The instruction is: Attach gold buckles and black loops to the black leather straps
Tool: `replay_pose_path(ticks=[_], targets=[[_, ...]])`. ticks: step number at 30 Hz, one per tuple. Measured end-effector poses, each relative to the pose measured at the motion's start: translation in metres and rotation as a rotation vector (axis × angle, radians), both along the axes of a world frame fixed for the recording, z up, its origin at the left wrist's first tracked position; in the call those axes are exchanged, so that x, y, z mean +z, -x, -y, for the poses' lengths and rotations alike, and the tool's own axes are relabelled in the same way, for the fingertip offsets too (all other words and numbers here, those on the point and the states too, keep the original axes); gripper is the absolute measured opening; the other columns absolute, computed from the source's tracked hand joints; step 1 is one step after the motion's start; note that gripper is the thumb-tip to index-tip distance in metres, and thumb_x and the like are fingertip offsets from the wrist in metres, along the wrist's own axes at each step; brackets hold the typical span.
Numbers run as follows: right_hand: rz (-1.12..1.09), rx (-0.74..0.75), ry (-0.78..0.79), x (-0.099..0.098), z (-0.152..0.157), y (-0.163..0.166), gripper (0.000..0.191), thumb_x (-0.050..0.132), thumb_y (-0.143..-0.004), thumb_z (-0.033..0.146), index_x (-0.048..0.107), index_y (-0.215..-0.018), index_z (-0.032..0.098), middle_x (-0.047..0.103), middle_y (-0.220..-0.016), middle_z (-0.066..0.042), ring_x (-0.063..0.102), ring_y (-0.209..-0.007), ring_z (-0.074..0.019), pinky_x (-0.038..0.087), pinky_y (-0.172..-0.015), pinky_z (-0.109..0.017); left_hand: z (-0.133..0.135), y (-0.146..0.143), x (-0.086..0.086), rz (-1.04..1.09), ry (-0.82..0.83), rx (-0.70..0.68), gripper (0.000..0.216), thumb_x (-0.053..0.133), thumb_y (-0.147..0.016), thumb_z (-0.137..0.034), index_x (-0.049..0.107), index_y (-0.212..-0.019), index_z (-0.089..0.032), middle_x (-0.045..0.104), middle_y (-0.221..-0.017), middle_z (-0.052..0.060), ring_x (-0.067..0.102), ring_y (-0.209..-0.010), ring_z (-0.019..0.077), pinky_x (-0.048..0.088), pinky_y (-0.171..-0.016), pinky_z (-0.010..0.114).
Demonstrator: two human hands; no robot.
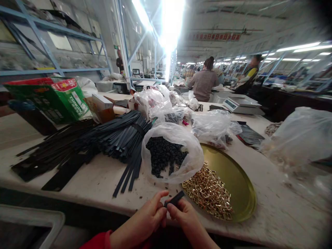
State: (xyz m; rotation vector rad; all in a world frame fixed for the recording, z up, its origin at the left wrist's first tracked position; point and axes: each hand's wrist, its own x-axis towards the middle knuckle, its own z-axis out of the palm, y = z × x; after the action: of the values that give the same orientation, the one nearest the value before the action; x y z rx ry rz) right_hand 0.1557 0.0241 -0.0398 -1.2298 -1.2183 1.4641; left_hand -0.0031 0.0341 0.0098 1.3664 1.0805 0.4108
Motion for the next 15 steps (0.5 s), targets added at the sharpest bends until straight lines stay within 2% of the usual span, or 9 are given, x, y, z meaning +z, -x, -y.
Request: replay_pose_path(ticks=[2,3,5,6,7,10,15], targets=[[0.314,0.048,-0.196,0.006,-0.009,-0.02,0.039,0.047,-0.079,0.052,0.064,-0.077,0.016,0.061,-0.07,-0.003,0.055,-0.065,-0.0171,0.041,-0.06,-0.027,-0.004,0.002,-0.004,0.051,-0.016,0.003,0.04,0.041,-0.083,-0.033,0.042,-0.117,-0.013,0.048,-0.058,-0.006,0.039,-0.05,0.0089,0.03,-0.048,0.019],[0.531,0.027,-0.287,0.011,-0.016,-0.032,0.037,0.04,-0.085,0.046,0.063,-0.079,0.017,0.062,-0.077,-0.006,0.057,-0.073,-0.019,0.041,-0.067,-0.028,-0.006,0.003,-0.006,0.065,-0.03,0.018,0.036,0.04,-0.083,-0.037,0.047,-0.109,-0.013,0.047,-0.055,-0.007,0.038,-0.049,0.0085,0.029,-0.048,0.019],[1.028,-0.041,-0.316,0.018,-0.031,-0.054,0.033,0.033,-0.09,0.033,0.062,-0.083,0.017,0.063,-0.085,-0.009,0.059,-0.08,-0.0206,0.041,-0.072,-0.03,-0.009,0.002,-0.01,0.056,-0.038,0.066,0.031,0.039,-0.082,-0.04,0.052,-0.09,-0.013,0.04,-0.048,-0.008,0.032,-0.044,0.0075,0.026,-0.046,0.019],[1.221,-0.029,-0.289,0.02,-0.039,-0.062,0.031,0.033,-0.09,0.029,0.062,-0.086,0.017,0.064,-0.088,-0.01,0.06,-0.082,-0.0216,0.041,-0.074,-0.031,-0.009,0.0,-0.011,0.04,-0.027,0.087,0.028,0.038,-0.082,-0.039,0.051,-0.084,-0.014,0.037,-0.045,-0.009,0.03,-0.042,0.0072,0.024,-0.044,0.019],[1.317,-0.029,-0.265,0.022,-0.046,-0.068,0.029,0.036,-0.088,0.028,0.062,-0.087,0.016,0.065,-0.09,-0.012,0.061,-0.083,-0.0234,0.041,-0.073,-0.032,-0.01,-0.003,-0.013,0.025,-0.018,0.098,0.026,0.038,-0.081,-0.037,0.051,-0.081,-0.015,0.036,-0.044,-0.01,0.028,-0.041,0.0072,0.023,-0.043,0.019],[1.411,-0.012,-0.21,0.02,-0.063,-0.07,0.023,0.045,-0.084,0.026,0.063,-0.088,0.013,0.066,-0.092,-0.017,0.063,-0.082,-0.0276,0.042,-0.069,-0.034,-0.009,-0.01,-0.014,-0.013,-0.028,0.098,0.023,0.037,-0.079,-0.034,0.051,-0.079,-0.016,0.036,-0.043,-0.009,0.031,-0.04,0.0083,0.023,-0.042,0.02],[1.414,0.054,-0.171,0.015,-0.072,-0.064,0.02,0.048,-0.08,0.026,0.065,-0.085,0.015,0.07,-0.084,-0.014,0.065,-0.078,-0.0277,0.042,-0.063,-0.031,-0.003,-0.01,-0.01,-0.107,-0.119,0.056,0.021,0.039,-0.078,-0.03,0.054,-0.077,-0.015,0.043,-0.048,-0.007,0.038,-0.046,0.0096,0.027,-0.047,0.02]])
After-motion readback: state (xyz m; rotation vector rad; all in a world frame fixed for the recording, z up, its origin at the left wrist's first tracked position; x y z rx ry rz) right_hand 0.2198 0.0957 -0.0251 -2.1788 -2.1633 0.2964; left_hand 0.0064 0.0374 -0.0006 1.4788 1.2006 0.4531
